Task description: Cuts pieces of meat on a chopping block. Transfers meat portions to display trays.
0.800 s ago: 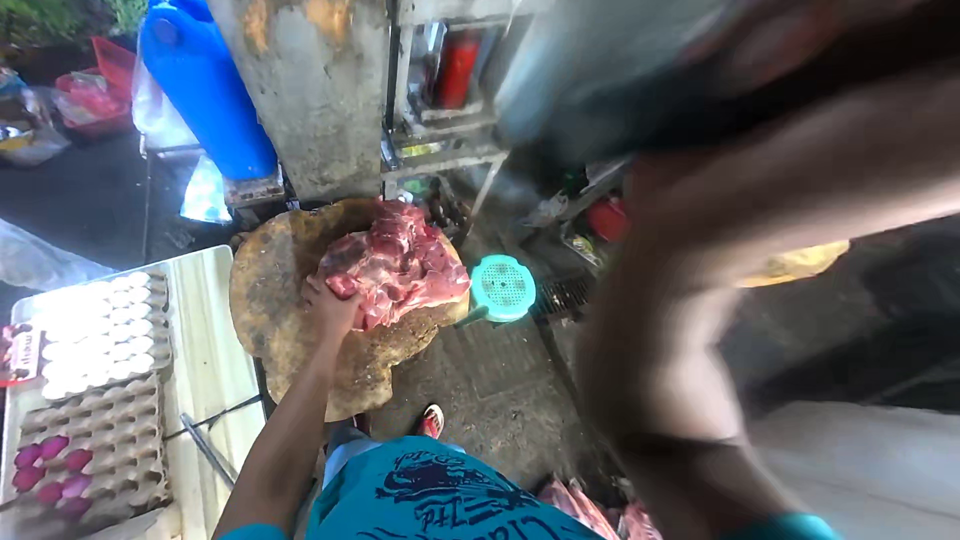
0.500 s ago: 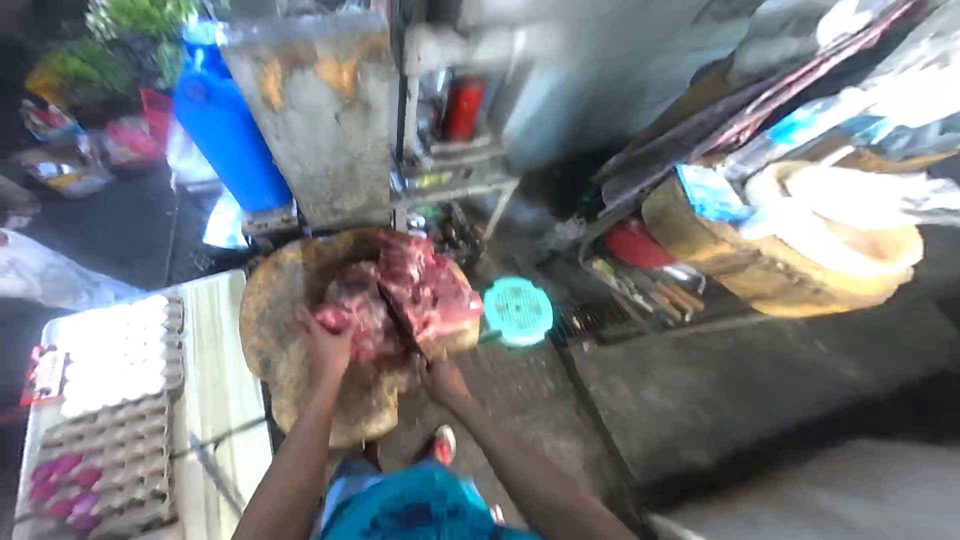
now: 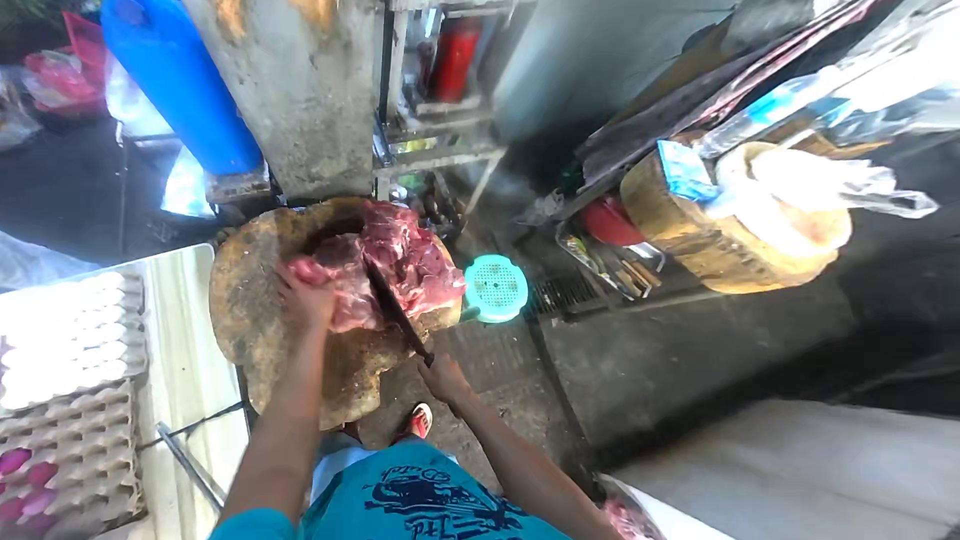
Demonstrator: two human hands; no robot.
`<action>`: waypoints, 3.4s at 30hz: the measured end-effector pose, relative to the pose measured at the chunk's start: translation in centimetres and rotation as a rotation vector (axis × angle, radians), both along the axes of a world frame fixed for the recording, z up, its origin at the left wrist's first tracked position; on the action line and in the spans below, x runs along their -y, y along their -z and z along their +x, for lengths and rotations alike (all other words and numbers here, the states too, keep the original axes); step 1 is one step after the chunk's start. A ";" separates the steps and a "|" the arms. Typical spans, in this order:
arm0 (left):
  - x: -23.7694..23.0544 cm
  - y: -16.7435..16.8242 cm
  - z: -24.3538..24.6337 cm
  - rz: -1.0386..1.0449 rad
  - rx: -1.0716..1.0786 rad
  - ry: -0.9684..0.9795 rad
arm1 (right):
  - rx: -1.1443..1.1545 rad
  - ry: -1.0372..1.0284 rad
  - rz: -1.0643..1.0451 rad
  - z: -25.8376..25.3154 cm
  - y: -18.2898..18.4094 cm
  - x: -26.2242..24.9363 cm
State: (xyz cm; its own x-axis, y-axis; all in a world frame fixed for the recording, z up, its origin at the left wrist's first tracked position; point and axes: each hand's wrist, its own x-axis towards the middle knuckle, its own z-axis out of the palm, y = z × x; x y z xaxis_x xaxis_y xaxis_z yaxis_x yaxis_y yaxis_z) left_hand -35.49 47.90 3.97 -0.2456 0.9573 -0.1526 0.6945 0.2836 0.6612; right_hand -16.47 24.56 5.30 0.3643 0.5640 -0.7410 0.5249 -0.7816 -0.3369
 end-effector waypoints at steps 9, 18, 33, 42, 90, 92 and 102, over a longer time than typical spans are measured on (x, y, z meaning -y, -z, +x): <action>-8.2 -2.2 -4.6 -0.101 0.073 0.406 | -0.029 0.042 -0.131 -0.6 -3.3 7.7; -5.9 0.5 -4.8 -0.039 0.065 0.406 | -0.107 0.218 0.213 -2.4 -6.5 1.9; -8.0 -0.7 -5.9 -0.070 0.138 0.435 | 0.010 0.216 1.492 -5.2 -18.0 -16.8; -8.2 -0.2 -9.8 -0.067 0.208 0.300 | 0.087 0.090 0.034 -6.7 -1.7 -13.3; -3.1 4.1 -13.9 0.104 0.661 -0.304 | -0.039 0.146 0.571 -3.2 -13.0 -15.8; -3.2 4.2 -13.8 0.109 0.672 -0.319 | -0.029 0.117 0.525 -4.1 -11.1 -16.8; -3.6 5.9 -15.6 0.116 0.831 -0.335 | -0.071 0.144 0.144 -6.9 -0.9 -6.2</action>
